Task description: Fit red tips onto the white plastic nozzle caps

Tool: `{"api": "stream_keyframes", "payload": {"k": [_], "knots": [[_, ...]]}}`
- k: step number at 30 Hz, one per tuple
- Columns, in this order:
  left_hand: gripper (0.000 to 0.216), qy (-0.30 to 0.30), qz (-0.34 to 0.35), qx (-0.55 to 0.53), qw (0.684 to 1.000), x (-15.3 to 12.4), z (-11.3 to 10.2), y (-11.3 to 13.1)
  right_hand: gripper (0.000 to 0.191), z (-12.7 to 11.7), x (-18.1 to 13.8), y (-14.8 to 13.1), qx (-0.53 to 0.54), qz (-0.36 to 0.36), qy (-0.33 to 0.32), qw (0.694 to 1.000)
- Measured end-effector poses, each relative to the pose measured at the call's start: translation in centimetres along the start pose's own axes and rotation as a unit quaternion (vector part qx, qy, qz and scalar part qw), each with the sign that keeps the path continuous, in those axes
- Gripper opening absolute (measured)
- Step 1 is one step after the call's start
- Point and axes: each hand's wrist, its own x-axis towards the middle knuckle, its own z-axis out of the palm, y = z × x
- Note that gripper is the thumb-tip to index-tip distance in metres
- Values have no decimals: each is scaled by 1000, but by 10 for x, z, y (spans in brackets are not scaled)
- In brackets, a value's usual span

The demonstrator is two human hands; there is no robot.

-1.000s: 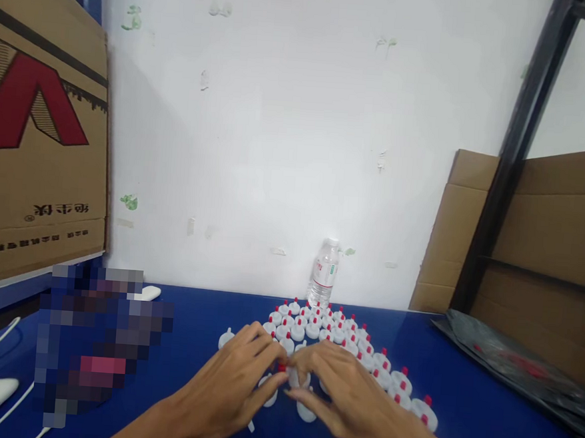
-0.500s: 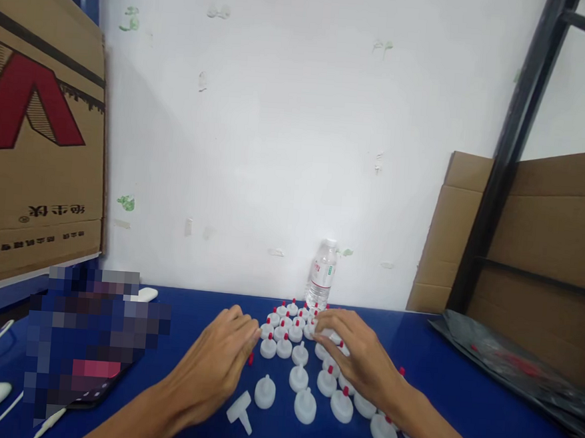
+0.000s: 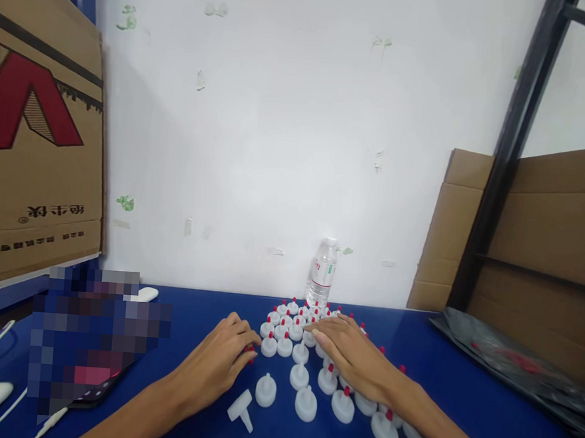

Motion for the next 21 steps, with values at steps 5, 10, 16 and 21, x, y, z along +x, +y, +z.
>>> {"api": "stream_keyframes", "payload": {"k": [5,10,16,21], "knots": [[18,4,23,-17,1000,2,3,-1,43,-2,1,1,-25,-2,19,1000],[14,1,21,-17,1000,2,5,-3,37,-1,-1,0,-23,-21,22,999],[11,-5,12,-20,1000,0,6,-6,39,-9,2,5,-39,7,21,999],[13,-4,11,-26,1000,0,4,-3,38,-8,1,11,-63,7,11,998]]}}
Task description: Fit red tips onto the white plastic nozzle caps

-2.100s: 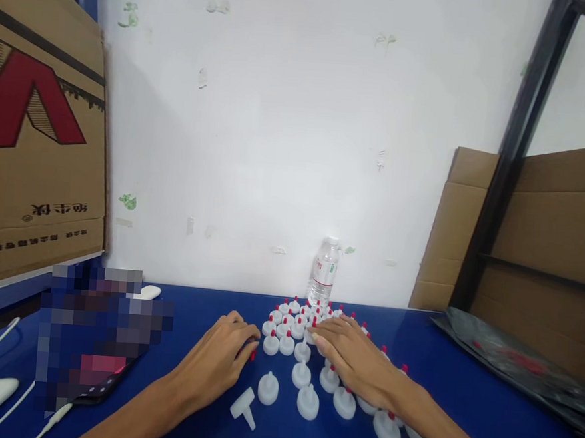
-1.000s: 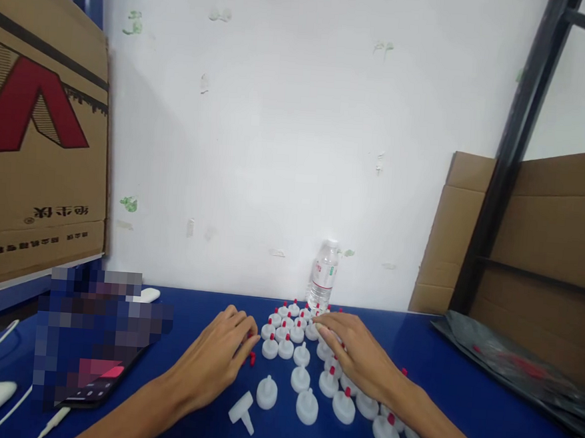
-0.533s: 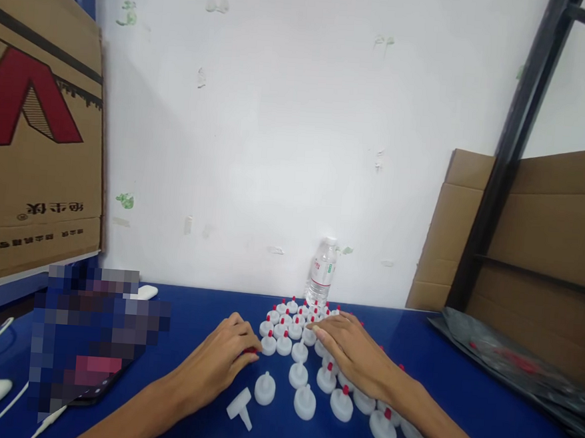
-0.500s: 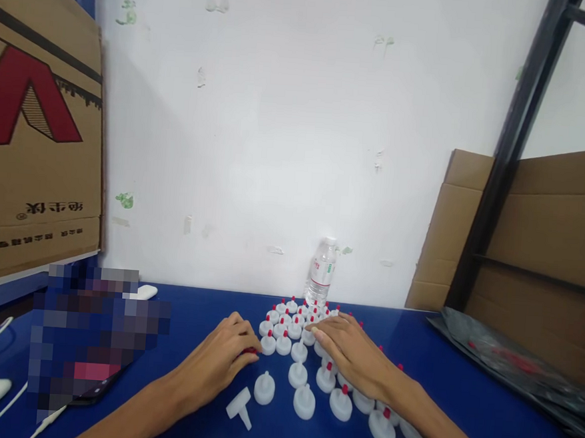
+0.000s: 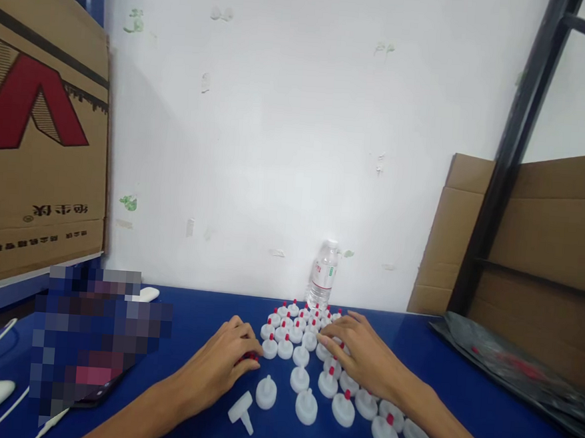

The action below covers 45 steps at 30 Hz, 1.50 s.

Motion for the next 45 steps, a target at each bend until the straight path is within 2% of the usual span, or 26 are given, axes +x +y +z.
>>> {"api": "stream_keyframes", "payload": {"k": [8,13,16,18,20,23,30,32,37,41,45], "knots": [[35,15,-2,0,1000,1,-10,13,42,2,-2,-2,-9,-20,-19,1000],[35,27,-5,6,1000,3,-13,19,26,-3,-1,-2,0,5,40,999],[35,40,-7,10,999,2,-15,23,23,-5,0,-7,-2,28,91,995],[34,54,-7,16,998,1,-16,25,21,-5,0,-12,14,27,101,994],[33,69,-4,21,997,0,-18,27,18,-5,0,-18,40,4,94,995],[30,88,10,23,996,-2,-19,31,24,-4,-1,-26,64,-47,86,993],[20,132,91,54,986,-3,-11,39,57,5,-10,-44,84,-104,95,986],[21,130,105,57,984,-4,-6,42,61,8,-11,-51,103,-117,84,984],[12,88,117,87,985,-7,0,51,56,9,-12,-60,101,-152,63,981],[24,66,121,122,983,-4,0,53,49,4,-9,-62,75,-173,88,978],[29,72,95,48,992,-2,1,56,50,4,-6,-62,39,-190,113,974]]}}
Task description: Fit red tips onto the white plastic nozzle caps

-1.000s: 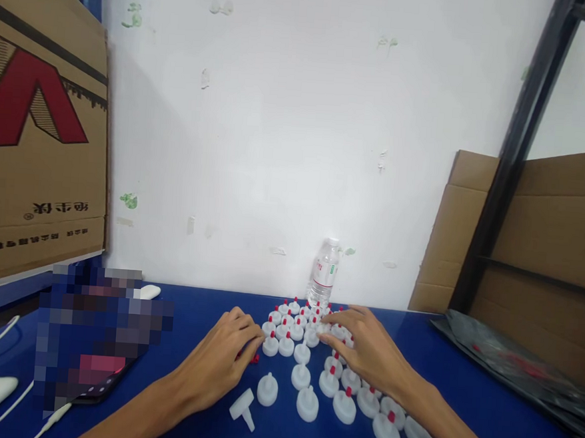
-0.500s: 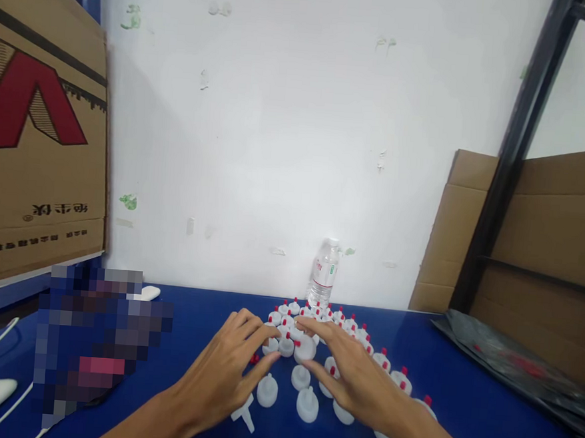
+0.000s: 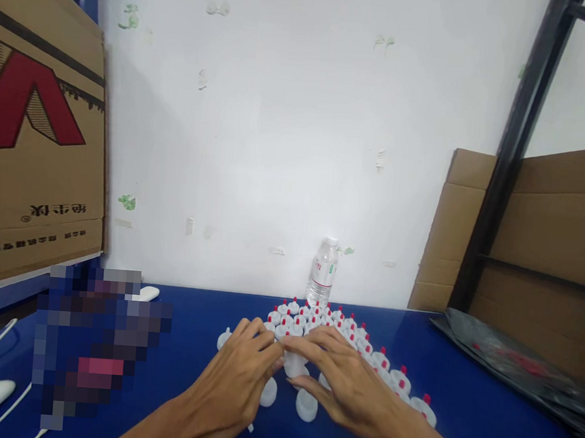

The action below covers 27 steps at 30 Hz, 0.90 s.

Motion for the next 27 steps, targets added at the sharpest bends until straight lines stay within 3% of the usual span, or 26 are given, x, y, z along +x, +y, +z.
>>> {"api": "stream_keyframes", "payload": {"k": [3,5,10,13,17,27], "knots": [[37,-8,-68,-95,993,-1,-6,0,55,0,-4,15,-56,-18,18,998],[43,3,-115,-135,984,-2,-14,-4,53,-4,-9,33,-92,7,32,995],[44,2,-138,-48,989,1,-25,-23,31,-14,-19,68,-57,183,41,980],[37,-15,-139,-13,990,2,-20,-33,30,-14,-18,67,-34,241,19,970],[27,-44,-129,-23,990,-1,-9,-41,12,-13,-13,59,2,247,-16,969],[11,-77,-99,-43,991,-5,9,-48,13,-14,-12,58,-25,280,-100,954]]}}
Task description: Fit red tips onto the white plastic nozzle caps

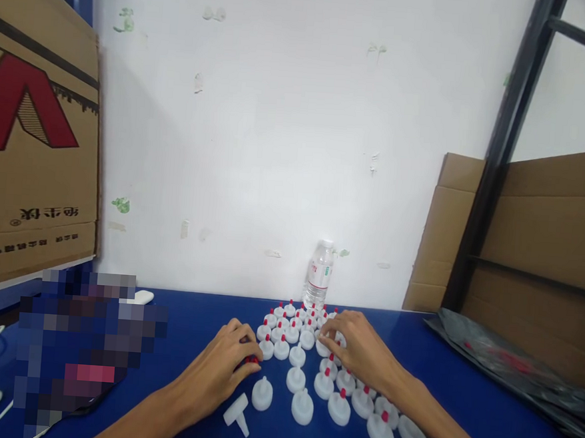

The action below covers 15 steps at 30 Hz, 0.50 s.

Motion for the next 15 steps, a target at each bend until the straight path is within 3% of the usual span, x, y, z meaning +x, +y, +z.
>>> {"api": "stream_keyframes", "payload": {"k": [15], "knots": [[13,-9,-4,8,1000,1,6,-6,21,11,3,6,7,20,-1,1000]]}}
